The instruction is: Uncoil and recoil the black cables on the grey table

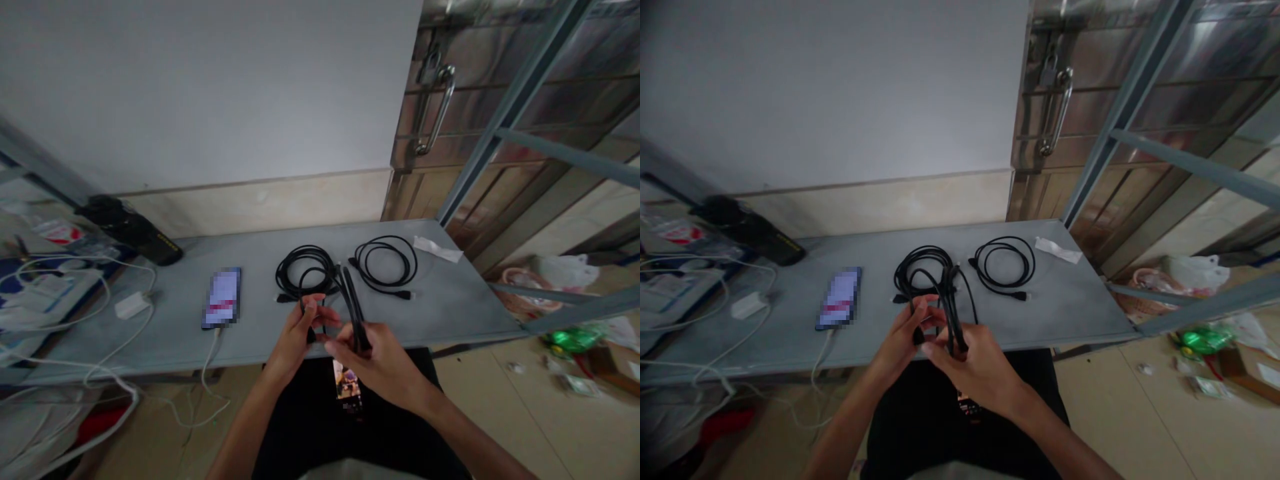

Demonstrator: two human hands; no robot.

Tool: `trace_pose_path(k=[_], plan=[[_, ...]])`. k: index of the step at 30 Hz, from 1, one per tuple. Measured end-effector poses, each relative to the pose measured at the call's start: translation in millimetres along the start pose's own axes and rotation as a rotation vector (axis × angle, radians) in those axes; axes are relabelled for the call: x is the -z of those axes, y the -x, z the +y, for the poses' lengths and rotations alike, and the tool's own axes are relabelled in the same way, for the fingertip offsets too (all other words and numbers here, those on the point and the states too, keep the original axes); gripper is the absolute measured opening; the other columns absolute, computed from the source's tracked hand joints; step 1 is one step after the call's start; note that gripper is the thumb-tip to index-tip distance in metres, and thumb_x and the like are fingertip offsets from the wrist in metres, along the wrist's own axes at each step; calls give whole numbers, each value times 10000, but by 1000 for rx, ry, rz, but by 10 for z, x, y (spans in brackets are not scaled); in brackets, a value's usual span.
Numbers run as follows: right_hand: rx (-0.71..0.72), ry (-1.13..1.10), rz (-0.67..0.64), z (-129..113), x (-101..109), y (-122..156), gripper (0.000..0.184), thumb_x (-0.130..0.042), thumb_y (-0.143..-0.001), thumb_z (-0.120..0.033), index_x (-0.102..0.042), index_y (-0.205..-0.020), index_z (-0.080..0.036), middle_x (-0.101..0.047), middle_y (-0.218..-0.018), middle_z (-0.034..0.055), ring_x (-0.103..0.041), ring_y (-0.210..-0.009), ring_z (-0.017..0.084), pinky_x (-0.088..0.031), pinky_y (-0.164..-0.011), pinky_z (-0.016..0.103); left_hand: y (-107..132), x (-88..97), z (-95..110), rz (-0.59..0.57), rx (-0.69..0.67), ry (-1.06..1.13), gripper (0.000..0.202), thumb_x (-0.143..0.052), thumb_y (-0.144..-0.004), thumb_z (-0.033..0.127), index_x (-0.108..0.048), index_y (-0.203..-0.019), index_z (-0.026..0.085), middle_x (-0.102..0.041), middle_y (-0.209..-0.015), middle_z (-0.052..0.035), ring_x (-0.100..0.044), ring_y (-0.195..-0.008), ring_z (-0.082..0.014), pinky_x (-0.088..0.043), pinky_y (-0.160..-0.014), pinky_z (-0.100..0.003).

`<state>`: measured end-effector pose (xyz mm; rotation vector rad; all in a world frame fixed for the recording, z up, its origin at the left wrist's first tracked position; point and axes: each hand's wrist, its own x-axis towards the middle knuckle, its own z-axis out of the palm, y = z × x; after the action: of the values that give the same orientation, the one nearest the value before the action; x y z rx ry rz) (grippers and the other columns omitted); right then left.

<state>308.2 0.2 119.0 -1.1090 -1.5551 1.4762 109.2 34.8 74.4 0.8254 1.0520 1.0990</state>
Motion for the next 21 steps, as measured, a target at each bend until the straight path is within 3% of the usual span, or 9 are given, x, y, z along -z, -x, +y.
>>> trace_pose_path(k=[3,6,9,11,15,19,21], plan=[[86,45,60,-58,54,8,534,-617,-1114,-625,-619,-771,-216,-481,-664,-37,-421,-611,125,-314,-566,284,44,100,-19,26,-46,-81,602,-815,-946,667,-661,-1332,230,-815,-1050,-104,-807,-944,-294,-612,-651,-328],[177,123,135,-162,208,16,531,-580,-1146,-592,-568,-759,-229,-534,-715,-16,-493,-679,149,-372,-625,295,77,281,-12,91,-116,-147,638,-813,-937,686,-661,-1353,228,-821,-1094,-120,-806,-973,-310,-614,-628,-333],[239,127,169,-225,328,20,486,-557,-1158,-594,-603,-834,-234,-626,-840,25,-594,-810,183,-449,-724,311,89,434,-14,151,-140,-217,669,-836,-916,694,-713,-1354,203,-821,-1220,-162,-796,-1119,-341,-661,-741,-375],[189,-2,98,-216,327,22,556,-500,-1169,-641,-572,-797,-235,-583,-756,9,-573,-699,162,-436,-649,305,89,457,-37,150,-129,-216,668,-848,-920,674,-739,-1374,197,-796,-1351,-185,-759,-1269,-367,-676,-880,-419],[154,-392,-19,-170,180,-7,665,-506,-1144,-722,-409,-690,-247,-366,-586,-68,-306,-493,94,-268,-495,266,104,268,-105,114,-62,-3,642,-887,-912,614,-747,-1417,243,-752,-1489,-162,-699,-1408,-374,-629,-1092,-494],[139,-773,-186,-204,100,-110,749,-574,-1078,-800,-292,-653,-251,-260,-505,-104,-205,-408,74,-217,-425,229,165,-71,-108,-5,119,271,613,-892,-903,599,-754,-1424,307,-784,-1422,-142,-756,-1308,-382,-675,-958,-472],[81,-872,-213,-206,124,-174,784,-627,-1025,-839,-266,-648,-254,-228,-487,-117,-166,-376,70,-201,-386,217,199,-213,-82,-35,148,367,551,-871,-919,599,-773,-1387,324,-799,-1361,-125,-783,-1230,-357,-686,-886,-440]])
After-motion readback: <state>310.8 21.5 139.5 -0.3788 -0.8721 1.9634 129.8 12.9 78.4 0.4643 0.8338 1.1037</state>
